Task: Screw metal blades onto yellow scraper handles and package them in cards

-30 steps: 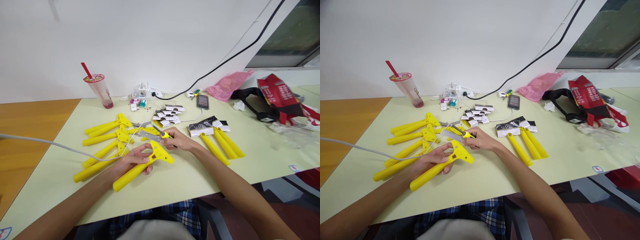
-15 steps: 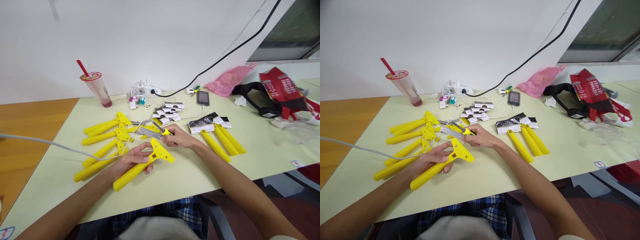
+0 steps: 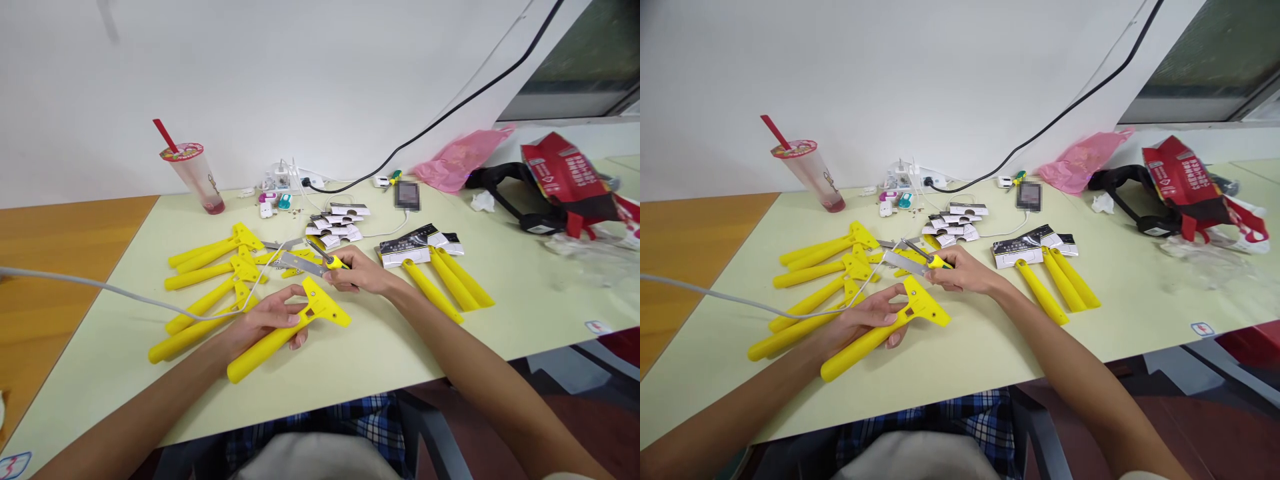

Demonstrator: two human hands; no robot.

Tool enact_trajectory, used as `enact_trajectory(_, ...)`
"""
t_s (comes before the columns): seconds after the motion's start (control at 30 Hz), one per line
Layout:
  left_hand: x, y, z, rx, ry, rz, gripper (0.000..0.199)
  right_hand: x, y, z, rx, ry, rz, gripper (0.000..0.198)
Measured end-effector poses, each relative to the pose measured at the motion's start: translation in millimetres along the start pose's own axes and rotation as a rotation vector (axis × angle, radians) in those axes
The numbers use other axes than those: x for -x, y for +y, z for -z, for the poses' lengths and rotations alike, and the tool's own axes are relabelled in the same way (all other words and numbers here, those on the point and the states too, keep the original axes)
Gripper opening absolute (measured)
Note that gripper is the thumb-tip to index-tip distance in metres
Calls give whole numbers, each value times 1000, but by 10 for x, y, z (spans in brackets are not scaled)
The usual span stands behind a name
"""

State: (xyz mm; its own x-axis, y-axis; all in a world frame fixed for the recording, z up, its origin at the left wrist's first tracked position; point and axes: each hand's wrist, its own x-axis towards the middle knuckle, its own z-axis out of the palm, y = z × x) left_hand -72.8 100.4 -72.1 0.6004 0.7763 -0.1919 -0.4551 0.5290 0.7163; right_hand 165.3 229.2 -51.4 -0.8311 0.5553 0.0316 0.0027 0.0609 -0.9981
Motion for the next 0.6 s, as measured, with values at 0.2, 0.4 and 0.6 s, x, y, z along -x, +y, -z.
enact_trajectory(0.2, -2, 2, -1, -19, -11, 12, 44, -6, -11, -17, -28, -37, -23, 29)
enact_trajectory(0.4, 2, 4, -18, -23, -20, 8, 45, -12, -2, -25, -21, -15, -24, 28)
enact_trajectory(0.6, 0, -7, -10, -32, -23, 13, 46, -13, 31, -7, 15, -30, -14, 28)
